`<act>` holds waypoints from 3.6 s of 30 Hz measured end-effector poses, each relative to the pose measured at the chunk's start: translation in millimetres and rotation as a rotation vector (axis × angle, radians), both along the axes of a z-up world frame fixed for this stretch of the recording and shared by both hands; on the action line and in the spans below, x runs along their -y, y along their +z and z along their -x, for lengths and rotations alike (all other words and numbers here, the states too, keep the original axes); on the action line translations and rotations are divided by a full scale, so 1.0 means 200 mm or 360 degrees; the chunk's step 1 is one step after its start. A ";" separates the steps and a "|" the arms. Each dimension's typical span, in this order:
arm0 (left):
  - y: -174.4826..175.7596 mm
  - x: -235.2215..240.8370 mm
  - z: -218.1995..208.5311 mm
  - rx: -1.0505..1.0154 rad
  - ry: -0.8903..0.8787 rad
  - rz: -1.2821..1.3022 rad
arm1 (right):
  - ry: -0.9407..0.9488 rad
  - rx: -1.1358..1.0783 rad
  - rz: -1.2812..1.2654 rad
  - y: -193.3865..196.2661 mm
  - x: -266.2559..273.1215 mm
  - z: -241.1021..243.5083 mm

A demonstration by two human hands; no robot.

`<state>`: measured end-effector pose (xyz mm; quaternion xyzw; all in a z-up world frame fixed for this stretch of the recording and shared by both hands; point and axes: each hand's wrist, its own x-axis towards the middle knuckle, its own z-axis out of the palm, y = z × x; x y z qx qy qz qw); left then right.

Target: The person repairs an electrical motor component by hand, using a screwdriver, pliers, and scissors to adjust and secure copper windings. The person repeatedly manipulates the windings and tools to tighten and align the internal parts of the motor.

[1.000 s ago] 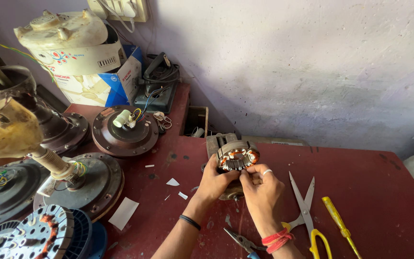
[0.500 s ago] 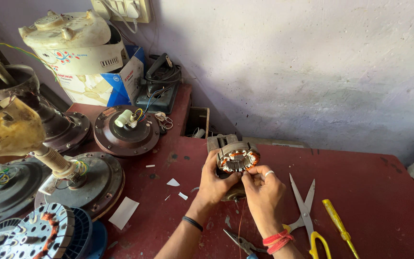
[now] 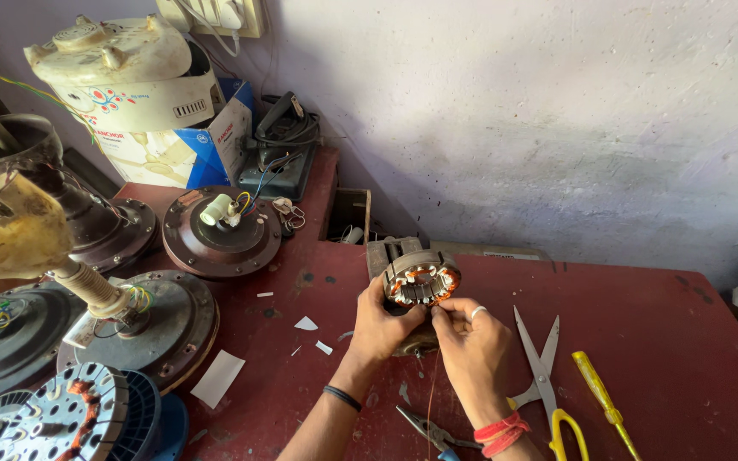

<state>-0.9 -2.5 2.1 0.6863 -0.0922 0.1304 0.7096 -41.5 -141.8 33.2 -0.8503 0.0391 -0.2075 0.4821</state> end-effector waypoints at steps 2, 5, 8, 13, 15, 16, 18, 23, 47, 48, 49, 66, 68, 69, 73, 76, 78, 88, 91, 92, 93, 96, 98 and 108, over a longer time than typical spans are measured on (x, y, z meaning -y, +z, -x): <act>0.00 -0.01 0.00 0.0013 -0.0012 -0.0019 | 0.0005 0.0024 0.0061 -0.02 0.01 0.01; 0.00 -0.01 -0.01 -0.0018 0.0026 -0.0091 | -0.0009 0.0000 0.0061 -0.04 0.03 0.02; 0.00 -0.01 -0.01 -0.0055 -0.0029 -0.0055 | 0.0012 -0.0016 0.0085 -0.06 0.05 0.04; 0.00 -0.02 -0.01 -0.0098 -0.0049 -0.0090 | 0.0061 -0.0226 0.0184 -0.09 0.09 0.05; 0.01 -0.04 -0.01 -0.0064 -0.0037 -0.0202 | 0.0091 -0.0332 0.0208 -0.10 0.10 0.08; 0.02 -0.06 -0.02 -0.0024 -0.0030 -0.0296 | 0.0110 -0.0354 0.0194 -0.11 0.11 0.11; 0.04 -0.08 -0.03 -0.0051 -0.0072 -0.0334 | 0.0141 -0.0378 0.0107 -0.12 0.14 0.13; 0.05 -0.07 -0.01 -0.0148 -0.0256 0.0006 | 0.0117 -0.0273 0.0025 -0.12 0.16 0.14; -0.10 -0.24 -0.23 -0.0432 -0.0904 0.0392 | 0.0305 0.0302 0.0559 0.04 0.03 0.00; -0.08 -0.24 -0.22 -0.0431 -0.0856 0.0323 | 0.0312 0.0318 0.0551 0.04 0.03 0.00; -0.06 -0.24 -0.19 -0.0429 -0.0807 0.0254 | 0.0318 0.0335 0.0541 0.04 0.03 -0.01; -0.01 0.05 0.06 -0.0023 0.0213 0.0003 | 0.0479 -0.0085 -0.0376 0.01 0.32 -0.30; -0.01 0.07 0.08 0.0048 0.0298 -0.0029 | 0.0683 -0.0285 -0.0550 0.00 0.36 -0.41; -0.01 0.07 0.09 0.0056 0.0298 -0.0024 | 0.0842 -0.0378 -0.0712 0.00 0.37 -0.47; 0.02 0.08 0.11 0.0068 0.0290 -0.0003 | 0.1147 -0.0723 -0.0866 0.05 0.36 -0.62; 0.05 0.09 0.13 -0.0047 0.0273 -0.0008 | 0.1278 -0.0813 -0.0515 0.12 0.34 -0.68; 0.06 0.11 0.14 -0.0091 0.0275 0.0018 | 0.1367 -0.0848 -0.0255 0.17 0.33 -0.70; 0.04 0.11 0.12 -0.0047 0.0246 0.0074 | 0.1761 -0.0933 0.0149 0.21 0.33 -0.79; 0.03 0.12 0.12 -0.0107 0.0238 0.0113 | 0.1884 -0.0959 0.0095 0.19 0.36 -0.79; 0.03 0.13 0.12 -0.0134 0.0237 0.0138 | 0.1924 -0.0964 0.0072 0.19 0.36 -0.79; 0.03 0.14 0.12 -0.0167 0.0219 0.0176 | 0.1951 -0.0960 0.0033 0.19 0.37 -0.79; 0.02 0.14 0.12 -0.0206 0.0211 0.0205 | 0.2022 -0.0962 -0.0085 0.19 0.37 -0.76; 0.01 0.14 0.12 -0.0158 0.0256 0.0119 | 0.2046 -0.0991 -0.0161 0.19 0.36 -0.75; -0.06 0.06 0.07 -0.0208 0.0034 0.0233 | 0.1614 -0.0714 -0.0067 0.10 0.33 -0.54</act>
